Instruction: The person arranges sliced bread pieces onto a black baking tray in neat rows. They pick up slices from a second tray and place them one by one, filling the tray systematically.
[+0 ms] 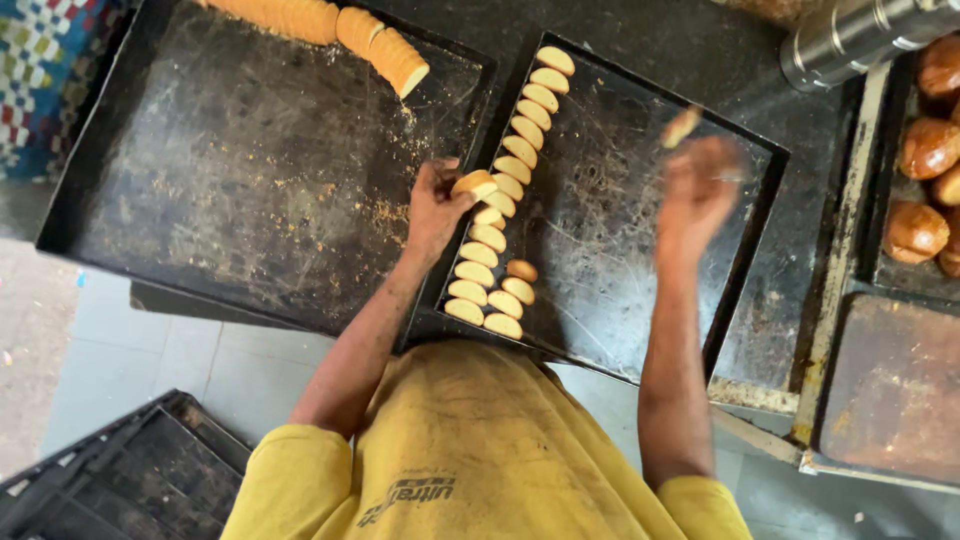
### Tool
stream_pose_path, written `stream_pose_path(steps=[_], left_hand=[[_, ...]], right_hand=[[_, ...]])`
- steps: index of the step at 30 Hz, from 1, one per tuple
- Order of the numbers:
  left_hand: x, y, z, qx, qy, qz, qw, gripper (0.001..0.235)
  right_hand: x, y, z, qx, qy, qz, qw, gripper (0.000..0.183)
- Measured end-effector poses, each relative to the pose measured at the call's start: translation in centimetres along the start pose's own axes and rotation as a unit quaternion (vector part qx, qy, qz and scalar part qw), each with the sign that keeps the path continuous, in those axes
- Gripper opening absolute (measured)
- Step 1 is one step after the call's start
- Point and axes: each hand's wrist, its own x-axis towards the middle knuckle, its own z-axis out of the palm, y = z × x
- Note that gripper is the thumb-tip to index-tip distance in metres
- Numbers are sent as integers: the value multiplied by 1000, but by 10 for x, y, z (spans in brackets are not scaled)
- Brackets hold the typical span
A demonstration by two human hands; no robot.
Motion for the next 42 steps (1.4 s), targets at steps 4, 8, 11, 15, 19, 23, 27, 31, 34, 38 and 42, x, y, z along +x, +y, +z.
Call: stream_pose_path(steps=[4, 8, 11, 15, 19, 23, 27, 31, 34, 38, 42], left_hand=[[-19, 31, 24, 35, -31, -16, 999, 55], [-49, 54, 46, 168, -144, -70, 973, 51], [-65, 48, 50, 199, -151, 36, 968, 52], [-67, 34, 46, 238, -23, 62, 969, 36], [-82, 26, 41, 384, -70, 194, 900, 20], [-99, 17, 36, 446, -109, 228, 858, 21], [-110, 10, 40, 495, -135, 272, 814, 22], [-117, 11, 47, 524, -164, 279, 788, 27], [-115, 10, 43, 533, -126, 297, 782, 30], [-113, 8, 41, 526, -119, 248, 805, 20], [-86, 19, 35, 555, -74, 267, 784, 29]], right_hand=[[-9, -34, 20, -248, -70, -167, 952, 63], [-102, -30, 64, -310, -293, -175, 887, 89], [-114, 4, 66, -251, -309, 44, 916, 60], [-88, 38, 42, -311, -257, 124, 906, 41], [-83, 53, 50, -367, -316, -148, 862, 48], [-89, 53, 54, -292, -379, 41, 877, 43], [-91, 47, 55, -268, -358, 96, 889, 39], [-92, 40, 63, -293, -366, 80, 879, 35], [-97, 41, 66, -298, -358, 86, 881, 35], [-96, 56, 59, -258, -334, 103, 901, 40], [-80, 74, 48, -235, -294, 91, 922, 35]])
